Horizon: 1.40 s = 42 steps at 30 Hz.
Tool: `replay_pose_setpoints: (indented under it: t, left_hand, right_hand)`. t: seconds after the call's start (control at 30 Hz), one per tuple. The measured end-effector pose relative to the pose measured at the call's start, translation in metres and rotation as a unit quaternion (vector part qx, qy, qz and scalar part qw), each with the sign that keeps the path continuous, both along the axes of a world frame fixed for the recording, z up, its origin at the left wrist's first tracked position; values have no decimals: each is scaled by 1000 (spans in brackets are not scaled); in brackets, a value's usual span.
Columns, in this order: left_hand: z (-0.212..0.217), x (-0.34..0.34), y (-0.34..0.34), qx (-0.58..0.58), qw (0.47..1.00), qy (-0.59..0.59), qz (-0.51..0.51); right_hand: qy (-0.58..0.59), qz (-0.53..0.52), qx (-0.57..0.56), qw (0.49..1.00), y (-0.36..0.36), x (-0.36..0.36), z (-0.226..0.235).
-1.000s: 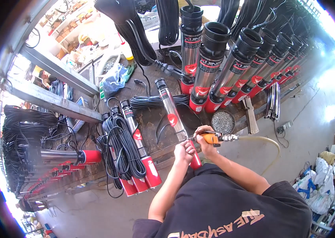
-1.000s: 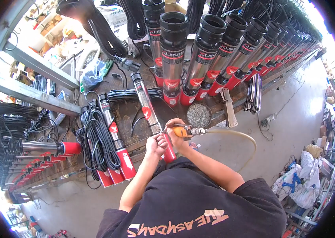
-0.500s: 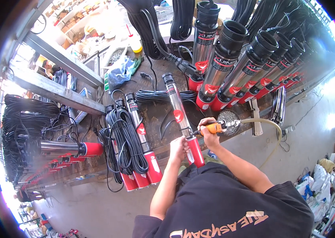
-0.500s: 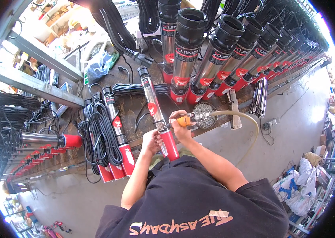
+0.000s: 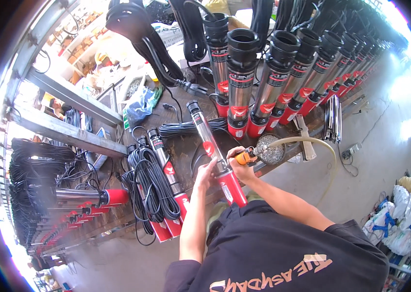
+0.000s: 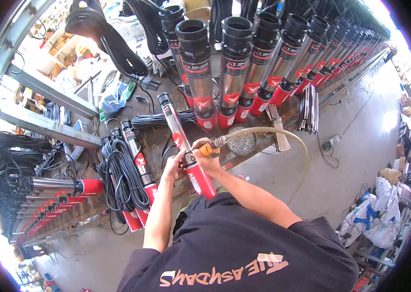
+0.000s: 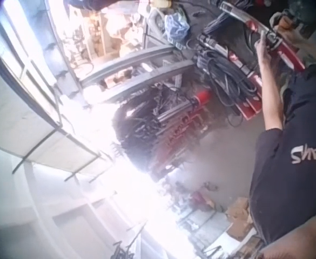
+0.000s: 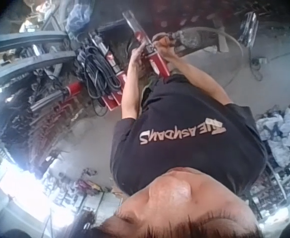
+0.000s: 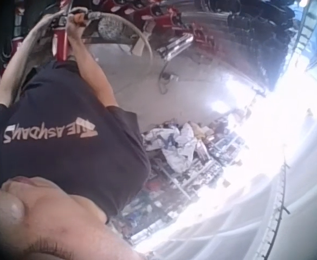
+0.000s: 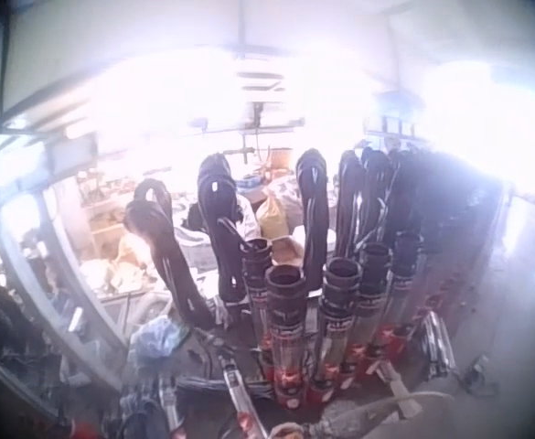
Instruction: The person assembles submersible water pumps by inserting electrical cables into the pump housings, securing them with fasteners using a pneumatic tool, and organizing the completed pumps on a workbench.
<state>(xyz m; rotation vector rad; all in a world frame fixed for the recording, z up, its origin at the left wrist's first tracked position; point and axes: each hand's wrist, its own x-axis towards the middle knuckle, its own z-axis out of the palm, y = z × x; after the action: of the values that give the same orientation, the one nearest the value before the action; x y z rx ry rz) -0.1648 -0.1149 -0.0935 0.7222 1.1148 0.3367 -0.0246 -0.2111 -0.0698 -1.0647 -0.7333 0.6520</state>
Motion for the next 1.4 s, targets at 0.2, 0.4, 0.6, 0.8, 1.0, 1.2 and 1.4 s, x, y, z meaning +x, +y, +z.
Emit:
replay_pose_setpoints:
  t: [0.2, 0.4, 0.6, 0.8, 1.0, 1.2, 1.4]
  left_hand:
    - [1, 15, 5, 121, 982, 132, -65]
    - [18, 26, -35, 325, 825, 443, -132]
    - [77, 72, -65, 557, 671, 425, -241]
    - [-16, 203, -84, 732, 556, 217, -329]
    - [-10, 225, -83, 706, 642, 156, -256]
    - [18, 185, -78, 179, 966, -56, -177]
    - [104, 106, -72, -226, 926, -304, -10]
  right_hand:
    - [88, -12, -18, 996, -1, 21, 13]
    - [106, -137, -114, 978, -91, 68, 31]
    - [69, -245, -76, 964, -160, 95, 37]
    - [58, -245, -43, 967, -165, 96, 50]
    - [-1, -249, -27, 968, -166, 100, 84]
    - [-37, -200, 34, 978, -132, 96, 122]
    - [-25, -130, 101, 986, -77, 65, 158]
